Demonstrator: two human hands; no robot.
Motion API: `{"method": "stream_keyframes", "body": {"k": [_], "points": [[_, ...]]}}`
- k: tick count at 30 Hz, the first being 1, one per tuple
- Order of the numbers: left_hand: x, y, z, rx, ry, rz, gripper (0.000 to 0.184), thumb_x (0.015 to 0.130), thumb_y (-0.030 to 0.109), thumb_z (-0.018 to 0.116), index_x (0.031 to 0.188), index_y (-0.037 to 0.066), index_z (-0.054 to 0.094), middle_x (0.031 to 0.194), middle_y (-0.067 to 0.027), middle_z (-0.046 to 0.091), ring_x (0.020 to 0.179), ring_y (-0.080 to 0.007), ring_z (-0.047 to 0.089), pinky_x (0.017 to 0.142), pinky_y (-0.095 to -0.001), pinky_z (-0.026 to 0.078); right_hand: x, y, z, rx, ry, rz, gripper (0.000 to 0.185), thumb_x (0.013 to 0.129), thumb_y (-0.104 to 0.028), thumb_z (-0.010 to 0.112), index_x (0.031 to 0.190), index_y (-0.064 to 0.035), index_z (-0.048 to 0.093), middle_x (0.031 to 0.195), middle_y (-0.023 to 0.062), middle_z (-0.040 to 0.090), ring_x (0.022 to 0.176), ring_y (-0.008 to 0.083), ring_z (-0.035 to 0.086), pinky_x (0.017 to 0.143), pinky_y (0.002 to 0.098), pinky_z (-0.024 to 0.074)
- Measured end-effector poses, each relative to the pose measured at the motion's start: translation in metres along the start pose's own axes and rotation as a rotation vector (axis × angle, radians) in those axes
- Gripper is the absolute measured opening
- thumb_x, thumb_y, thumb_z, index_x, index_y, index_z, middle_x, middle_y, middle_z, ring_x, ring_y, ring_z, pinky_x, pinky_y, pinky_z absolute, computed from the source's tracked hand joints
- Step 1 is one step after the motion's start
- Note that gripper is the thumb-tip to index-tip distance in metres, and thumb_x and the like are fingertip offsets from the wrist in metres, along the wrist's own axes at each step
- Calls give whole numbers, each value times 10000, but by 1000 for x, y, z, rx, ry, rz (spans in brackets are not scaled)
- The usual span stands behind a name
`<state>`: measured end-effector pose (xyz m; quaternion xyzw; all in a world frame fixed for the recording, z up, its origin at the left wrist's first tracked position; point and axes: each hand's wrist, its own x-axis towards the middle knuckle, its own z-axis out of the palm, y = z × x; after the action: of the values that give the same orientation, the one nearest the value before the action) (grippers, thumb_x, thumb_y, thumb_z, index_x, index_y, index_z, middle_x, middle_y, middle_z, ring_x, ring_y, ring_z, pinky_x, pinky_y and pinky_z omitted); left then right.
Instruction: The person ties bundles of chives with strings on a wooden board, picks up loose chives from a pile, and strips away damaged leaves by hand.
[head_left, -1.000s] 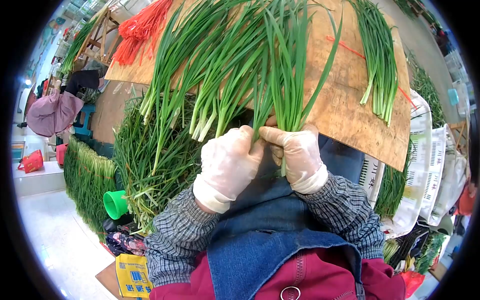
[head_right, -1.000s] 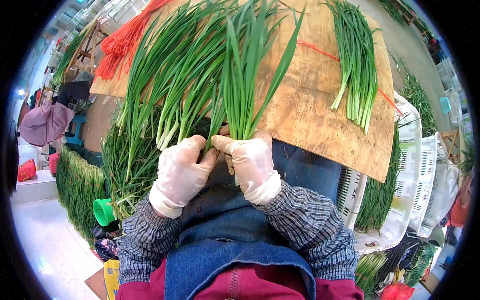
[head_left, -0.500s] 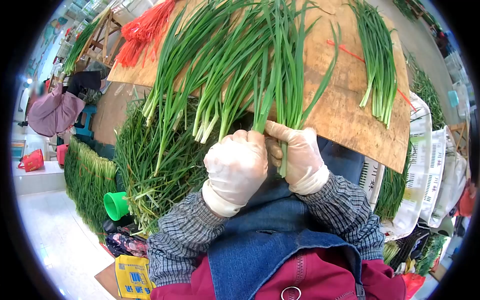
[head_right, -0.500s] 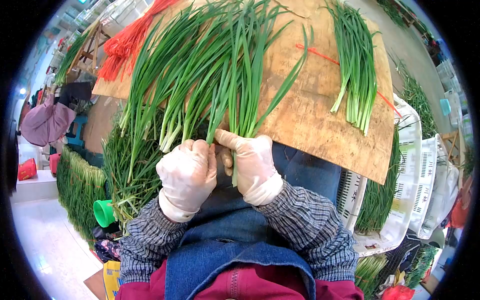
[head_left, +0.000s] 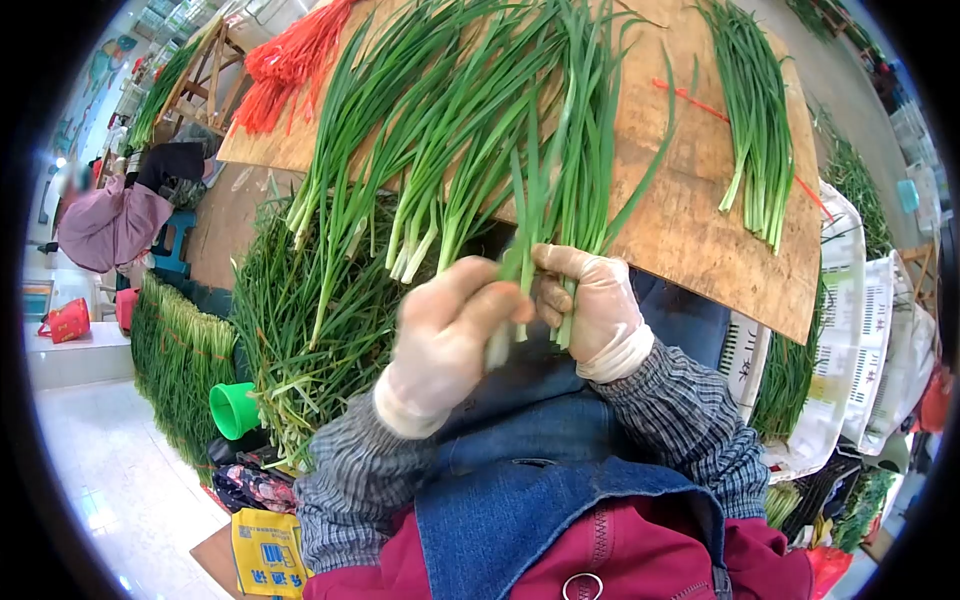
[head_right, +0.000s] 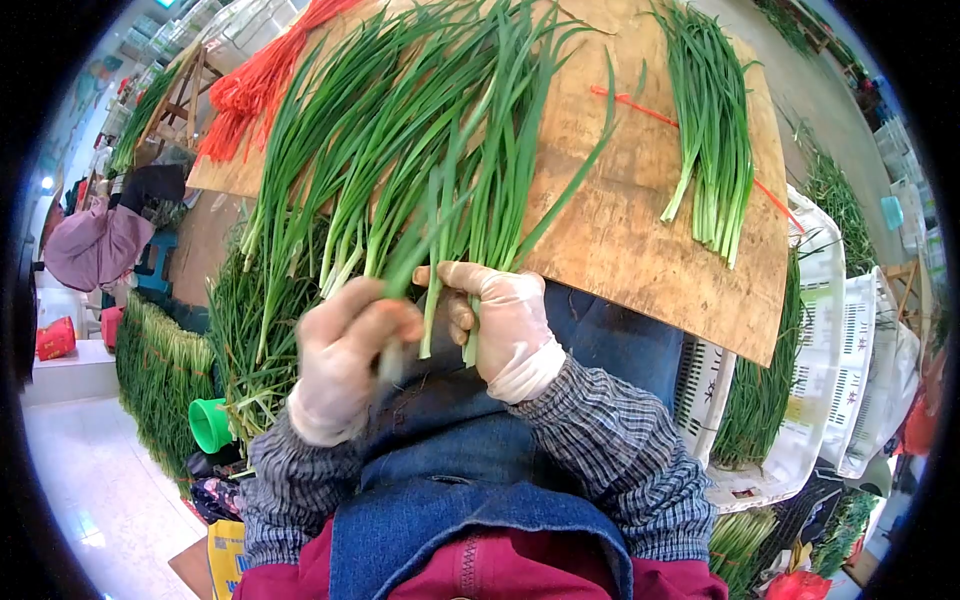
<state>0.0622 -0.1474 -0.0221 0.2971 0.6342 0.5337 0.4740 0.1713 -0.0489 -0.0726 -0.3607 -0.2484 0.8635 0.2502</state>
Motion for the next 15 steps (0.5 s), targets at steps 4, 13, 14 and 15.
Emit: {"method": "stream_keyframes", "body": {"k": [4, 13, 14, 15], "points": [[-53, -21, -51, 111, 570, 549, 197, 915, 210, 502, 926, 25, 569, 670, -51, 585, 479, -67, 454, 395, -196, 351, 6, -3, -14, 154, -174, 106, 168, 833, -61, 506, 961, 33, 559, 903, 154, 642, 437, 47, 375, 416, 204, 334], [-158, -87, -169, 1574, 1070, -283, 214, 849, 170, 574, 950, -18, 593, 891, -146, 601, 798, -264, 578, 685, -363, 484, 7, 0, -21, 212, -272, 140, 333, 812, -146, 534, 1101, 19, 537, 902, 100, 629, 672, 111, 532, 554, 260, 448], [-145, -90, -157, 1526, 1071, -119, 200, 828, 135, 589, 955, -19, 594, 925, -164, 588, 899, -268, 562, 735, -383, 472, 7, 2, -20, 228, -253, 147, 330, 812, -145, 530, 1099, 17, 539, 904, 101, 629, 703, 127, 550, 588, 286, 471], [-124, -75, -128, 1375, 1010, 156, 183, 816, 85, 595, 972, -11, 592, 919, -160, 594, 865, -267, 577, 735, -364, 481, 5, 1, -18, 241, -232, 153, 328, 811, -144, 526, 1097, 15, 541, 907, 101, 629, 734, 143, 568, 622, 312, 494]]}}
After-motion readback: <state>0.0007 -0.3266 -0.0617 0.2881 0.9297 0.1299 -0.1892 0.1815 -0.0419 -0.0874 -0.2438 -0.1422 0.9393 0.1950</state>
